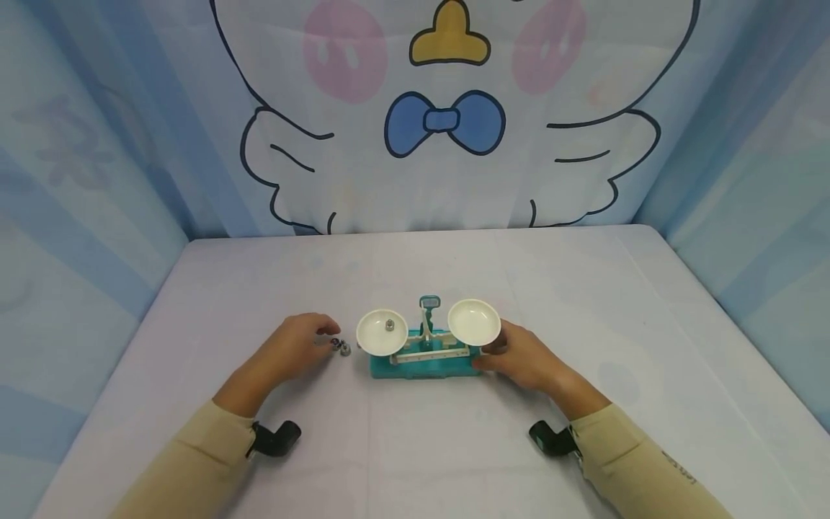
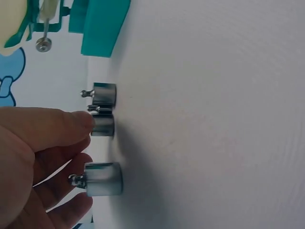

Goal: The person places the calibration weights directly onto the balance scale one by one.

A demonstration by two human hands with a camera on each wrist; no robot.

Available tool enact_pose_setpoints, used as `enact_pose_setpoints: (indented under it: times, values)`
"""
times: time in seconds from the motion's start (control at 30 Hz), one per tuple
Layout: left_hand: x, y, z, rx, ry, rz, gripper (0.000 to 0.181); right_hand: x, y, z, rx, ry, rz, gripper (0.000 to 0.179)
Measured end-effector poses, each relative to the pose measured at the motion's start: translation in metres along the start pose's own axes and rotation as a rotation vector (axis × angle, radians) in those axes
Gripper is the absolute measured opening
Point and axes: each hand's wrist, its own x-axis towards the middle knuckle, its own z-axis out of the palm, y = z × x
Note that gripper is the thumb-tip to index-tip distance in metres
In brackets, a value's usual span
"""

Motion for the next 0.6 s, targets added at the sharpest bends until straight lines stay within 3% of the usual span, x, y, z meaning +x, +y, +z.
enact_pose_setpoints:
  times: [0.23,0.6]
  values:
    - [0.0015,0.0019,0.0097,0.026,0.043,-0.003,0.018,0.0004,0.0019,0.0011,-0.002,0.002,-0.005,0.069]
    - [-0.0005,0.0045,0.011,0.041,0.058,-0.023,0.016,0.0005,0.0019,0.0005,0.01,-0.001,0.001,0.07]
